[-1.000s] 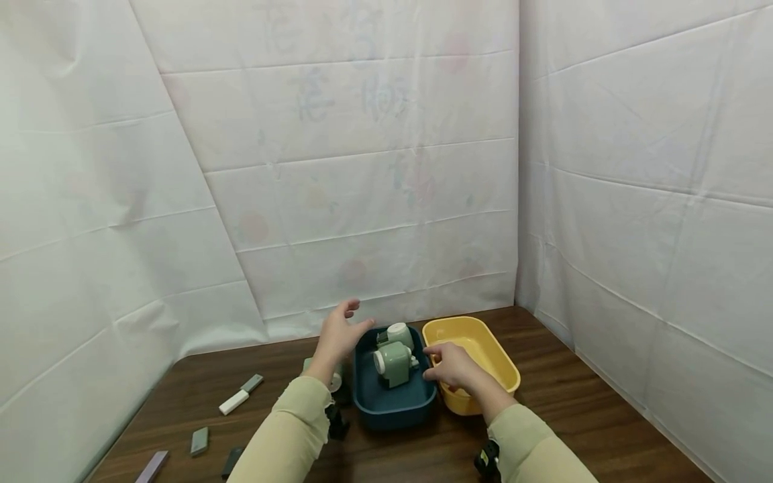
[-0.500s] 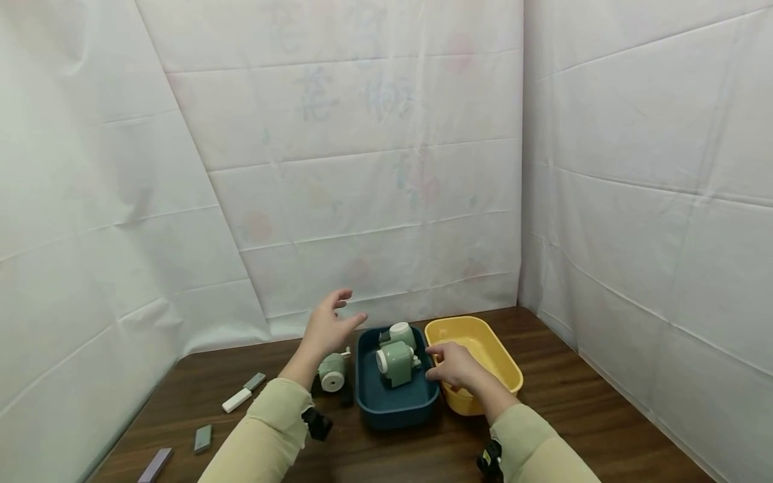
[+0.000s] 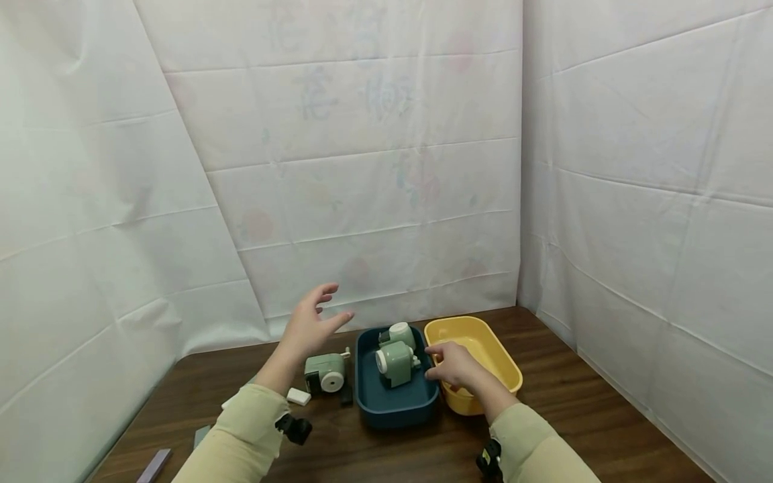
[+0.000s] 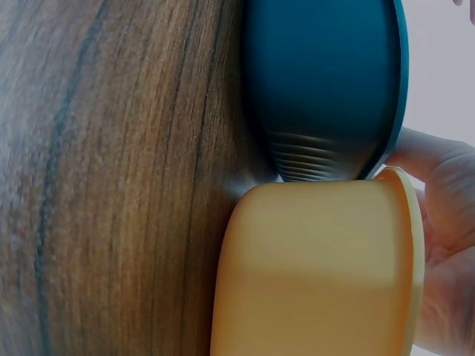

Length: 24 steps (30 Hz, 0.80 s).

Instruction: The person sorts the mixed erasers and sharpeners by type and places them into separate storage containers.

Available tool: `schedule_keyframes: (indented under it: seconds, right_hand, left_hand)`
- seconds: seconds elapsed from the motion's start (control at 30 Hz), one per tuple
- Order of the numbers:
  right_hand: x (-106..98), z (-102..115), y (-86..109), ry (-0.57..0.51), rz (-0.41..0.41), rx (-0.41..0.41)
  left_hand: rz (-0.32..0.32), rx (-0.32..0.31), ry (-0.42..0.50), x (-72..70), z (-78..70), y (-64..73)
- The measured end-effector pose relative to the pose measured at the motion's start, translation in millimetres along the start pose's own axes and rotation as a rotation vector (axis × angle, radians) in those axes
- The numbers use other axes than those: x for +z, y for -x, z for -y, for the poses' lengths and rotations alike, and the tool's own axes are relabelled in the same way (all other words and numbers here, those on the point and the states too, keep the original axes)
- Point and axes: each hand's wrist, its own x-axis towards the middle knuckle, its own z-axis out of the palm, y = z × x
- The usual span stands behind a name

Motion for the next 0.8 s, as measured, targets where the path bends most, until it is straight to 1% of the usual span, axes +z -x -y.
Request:
schedule_keyframes:
  seconds: [0.2,0.4,0.6,0.8]
  right_hand:
    - [-0.1,1.6,0.9,0.001,-0.001,0.007]
    - [0.4,0.6,1.0,0.0,0.004,0.009]
    - [-0.3,0.2,-0.3,-0.002,0.003,0.015]
    - [0.3,-1.2,-0.7,-0.006,0.006,0.011]
  left_hand:
    - [-0.01,-0.015,-0.032,-11.2,3.4,4.5]
    - [-0.029,0.004,-0.074,-20.8,8.9,7.6]
    - [-0.002,0.017,-0.105,-29.0,12.8,11.6]
    - [0.019,0.028,-0.117,-32.3,20.1,15.8]
